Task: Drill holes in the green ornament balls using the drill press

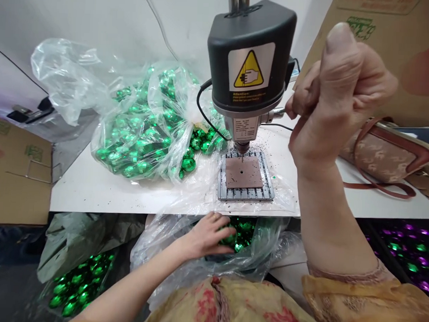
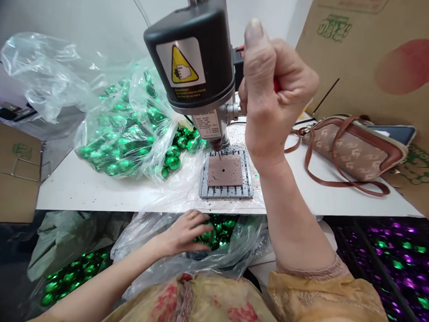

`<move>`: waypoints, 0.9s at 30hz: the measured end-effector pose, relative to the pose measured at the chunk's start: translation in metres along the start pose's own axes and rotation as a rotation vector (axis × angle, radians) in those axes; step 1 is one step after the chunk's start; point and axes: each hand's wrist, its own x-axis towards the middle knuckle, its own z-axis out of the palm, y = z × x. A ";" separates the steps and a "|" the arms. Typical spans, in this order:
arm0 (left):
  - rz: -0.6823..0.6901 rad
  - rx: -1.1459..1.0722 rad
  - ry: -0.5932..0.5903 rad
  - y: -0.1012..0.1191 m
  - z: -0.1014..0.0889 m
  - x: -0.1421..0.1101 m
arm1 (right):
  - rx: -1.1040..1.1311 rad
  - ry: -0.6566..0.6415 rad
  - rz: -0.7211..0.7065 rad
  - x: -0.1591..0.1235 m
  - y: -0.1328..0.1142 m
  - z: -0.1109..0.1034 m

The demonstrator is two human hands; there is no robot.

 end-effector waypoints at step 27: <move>-0.698 -0.875 0.862 -0.122 -0.040 0.109 | 0.042 0.020 0.019 -0.005 -0.003 -0.003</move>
